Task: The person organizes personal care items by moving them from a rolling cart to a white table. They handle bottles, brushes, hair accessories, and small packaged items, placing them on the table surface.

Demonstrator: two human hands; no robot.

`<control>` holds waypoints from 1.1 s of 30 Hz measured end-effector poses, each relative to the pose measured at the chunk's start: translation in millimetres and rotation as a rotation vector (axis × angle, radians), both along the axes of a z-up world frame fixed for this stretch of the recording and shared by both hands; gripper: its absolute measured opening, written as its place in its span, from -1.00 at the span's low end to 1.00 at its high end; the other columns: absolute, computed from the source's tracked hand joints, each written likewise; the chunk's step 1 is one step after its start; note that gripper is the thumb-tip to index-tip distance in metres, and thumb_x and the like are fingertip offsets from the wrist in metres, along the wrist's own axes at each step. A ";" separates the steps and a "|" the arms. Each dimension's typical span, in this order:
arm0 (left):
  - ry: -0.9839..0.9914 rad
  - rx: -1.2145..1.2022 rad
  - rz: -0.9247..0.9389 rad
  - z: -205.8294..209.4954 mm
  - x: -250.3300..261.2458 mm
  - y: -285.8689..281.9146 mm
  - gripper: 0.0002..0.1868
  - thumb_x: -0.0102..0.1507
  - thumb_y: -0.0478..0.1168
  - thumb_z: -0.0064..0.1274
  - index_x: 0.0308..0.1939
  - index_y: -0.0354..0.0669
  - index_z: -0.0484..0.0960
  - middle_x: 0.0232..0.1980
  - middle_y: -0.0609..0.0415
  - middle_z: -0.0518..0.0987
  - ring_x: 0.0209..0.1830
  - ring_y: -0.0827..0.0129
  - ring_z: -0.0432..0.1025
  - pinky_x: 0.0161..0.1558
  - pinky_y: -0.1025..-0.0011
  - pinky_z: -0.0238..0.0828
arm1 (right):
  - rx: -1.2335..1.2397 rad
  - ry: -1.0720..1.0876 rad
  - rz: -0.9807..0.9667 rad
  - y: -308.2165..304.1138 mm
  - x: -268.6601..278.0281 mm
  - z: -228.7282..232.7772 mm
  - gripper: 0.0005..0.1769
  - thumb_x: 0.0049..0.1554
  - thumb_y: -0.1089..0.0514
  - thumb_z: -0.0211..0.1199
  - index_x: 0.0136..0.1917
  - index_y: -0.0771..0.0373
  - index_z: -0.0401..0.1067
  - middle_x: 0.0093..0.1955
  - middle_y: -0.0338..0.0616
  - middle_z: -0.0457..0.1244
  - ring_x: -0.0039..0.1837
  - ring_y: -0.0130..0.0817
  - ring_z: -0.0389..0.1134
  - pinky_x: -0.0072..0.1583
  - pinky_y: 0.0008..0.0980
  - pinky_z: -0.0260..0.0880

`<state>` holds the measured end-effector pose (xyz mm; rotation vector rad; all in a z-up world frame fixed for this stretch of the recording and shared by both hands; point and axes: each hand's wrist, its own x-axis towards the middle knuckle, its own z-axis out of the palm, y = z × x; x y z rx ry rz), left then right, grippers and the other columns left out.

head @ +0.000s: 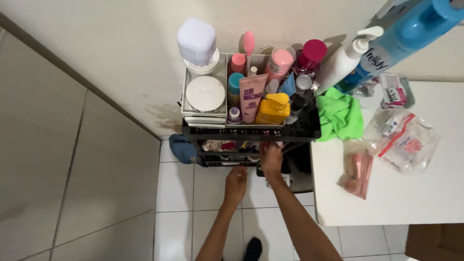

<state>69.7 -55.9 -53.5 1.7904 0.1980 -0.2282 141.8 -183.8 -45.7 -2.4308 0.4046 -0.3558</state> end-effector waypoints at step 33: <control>-0.125 -0.608 0.122 119.6 -76.6 13.4 -0.42 0.09 -0.47 -0.10 0.20 -0.21 0.19 -0.04 -0.01 0.46 -0.11 0.45 0.37 -0.17 0.56 0.32 | 0.729 -0.438 0.017 44.3 -193.8 114.4 -0.56 -0.08 0.49 -0.12 0.10 0.42 0.22 0.16 0.02 0.16 0.17 -0.30 0.23 0.07 -0.42 0.27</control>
